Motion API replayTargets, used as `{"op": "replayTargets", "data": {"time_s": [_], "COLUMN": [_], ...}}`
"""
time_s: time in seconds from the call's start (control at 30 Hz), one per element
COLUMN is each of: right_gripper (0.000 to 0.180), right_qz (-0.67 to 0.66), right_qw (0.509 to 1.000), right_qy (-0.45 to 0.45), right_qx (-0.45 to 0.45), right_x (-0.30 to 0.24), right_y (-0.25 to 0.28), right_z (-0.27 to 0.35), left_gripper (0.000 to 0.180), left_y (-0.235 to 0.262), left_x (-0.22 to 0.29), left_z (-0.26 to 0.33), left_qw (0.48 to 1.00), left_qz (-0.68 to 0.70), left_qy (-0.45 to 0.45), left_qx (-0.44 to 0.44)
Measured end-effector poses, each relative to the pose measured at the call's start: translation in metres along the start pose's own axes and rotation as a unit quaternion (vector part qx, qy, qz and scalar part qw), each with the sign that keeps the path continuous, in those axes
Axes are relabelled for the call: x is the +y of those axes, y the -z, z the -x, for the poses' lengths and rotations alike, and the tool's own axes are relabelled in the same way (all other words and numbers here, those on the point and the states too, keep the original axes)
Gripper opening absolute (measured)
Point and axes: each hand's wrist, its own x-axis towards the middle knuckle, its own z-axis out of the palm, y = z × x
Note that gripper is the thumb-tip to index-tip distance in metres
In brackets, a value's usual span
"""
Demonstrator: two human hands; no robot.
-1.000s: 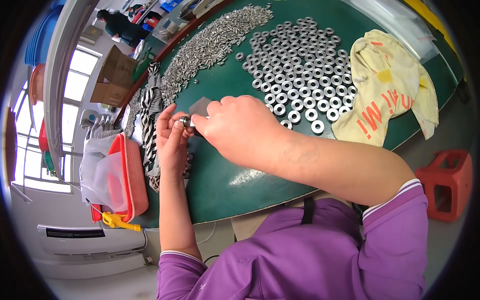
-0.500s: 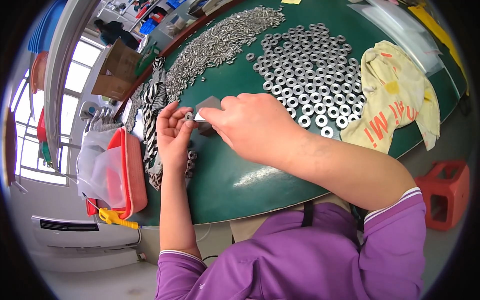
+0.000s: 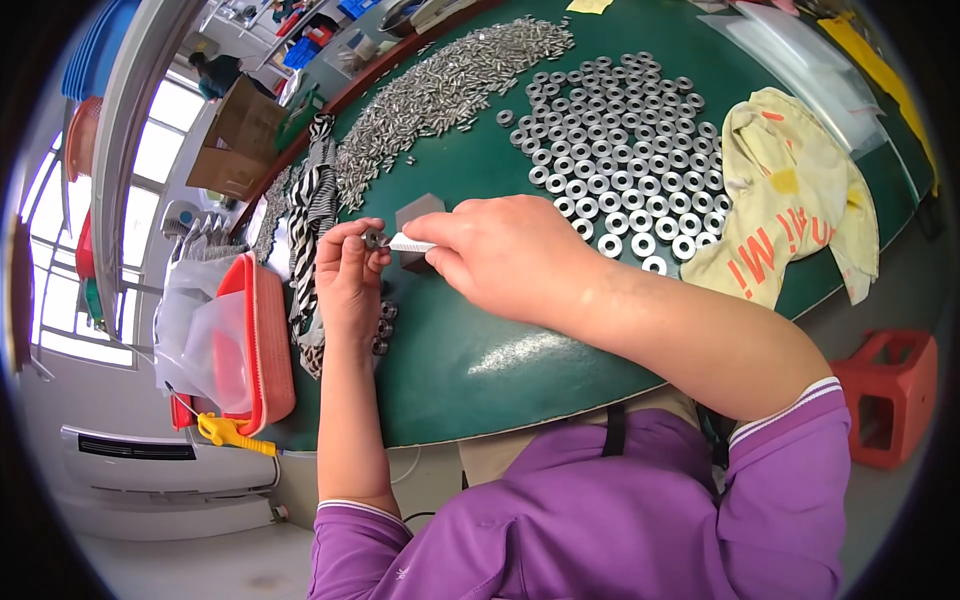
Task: Assembling small metal components by sorting washers and screws and using tools for assembly.
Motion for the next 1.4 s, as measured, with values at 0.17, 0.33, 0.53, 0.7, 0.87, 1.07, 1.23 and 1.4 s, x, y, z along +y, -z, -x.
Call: {"op": "replayTargets", "data": {"time_s": [0.17,0.33,0.53,0.7,0.87,1.07,1.23,1.4], "right_gripper": [0.027,0.027,0.027,0.027,0.026,0.030,0.027,0.025], "right_qz": [0.010,0.005,0.007,0.064,0.096,0.154,0.166,0.040], "right_qw": [1.000,1.000,1.000,0.998,0.994,0.985,0.981,0.999], "right_qy": [-0.009,-0.020,-0.018,-0.020,0.042,0.065,0.079,-0.005], "right_qx": [0.003,-0.005,-0.009,-0.002,0.036,0.047,0.060,-0.003], "right_x": [0.0044,0.0025,0.0024,-0.0024,-0.0013,0.0004,0.0001,-0.0001], "right_y": [-0.0014,-0.0011,0.0007,0.0013,-0.0005,-0.0006,0.0002,0.0033], "right_z": [0.0002,-0.0005,-0.0001,0.0015,0.0034,0.0030,0.0015,-0.0016], "left_gripper": [0.021,0.025,0.024,0.023,0.022,0.020,0.021,0.023], "left_y": [-0.0071,-0.0052,-0.0056,-0.0043,-0.0047,-0.0074,-0.0069,-0.0048], "left_x": [0.0027,0.0021,-0.0008,-0.0019,-0.0012,0.0040,0.0001,-0.0020], "left_z": [0.0004,0.0012,0.0008,0.0007,0.0012,0.0017,0.0009,0.0009], "left_qw": [1.000,0.999,0.999,0.997,0.997,0.990,0.993,0.991], "left_qz": [-0.014,-0.029,-0.050,-0.080,-0.073,-0.137,-0.113,-0.125], "left_qy": [0.024,0.024,0.000,-0.003,0.004,0.024,0.015,-0.048], "left_qx": [0.007,0.009,0.003,0.013,0.024,0.033,0.030,-0.007]}}
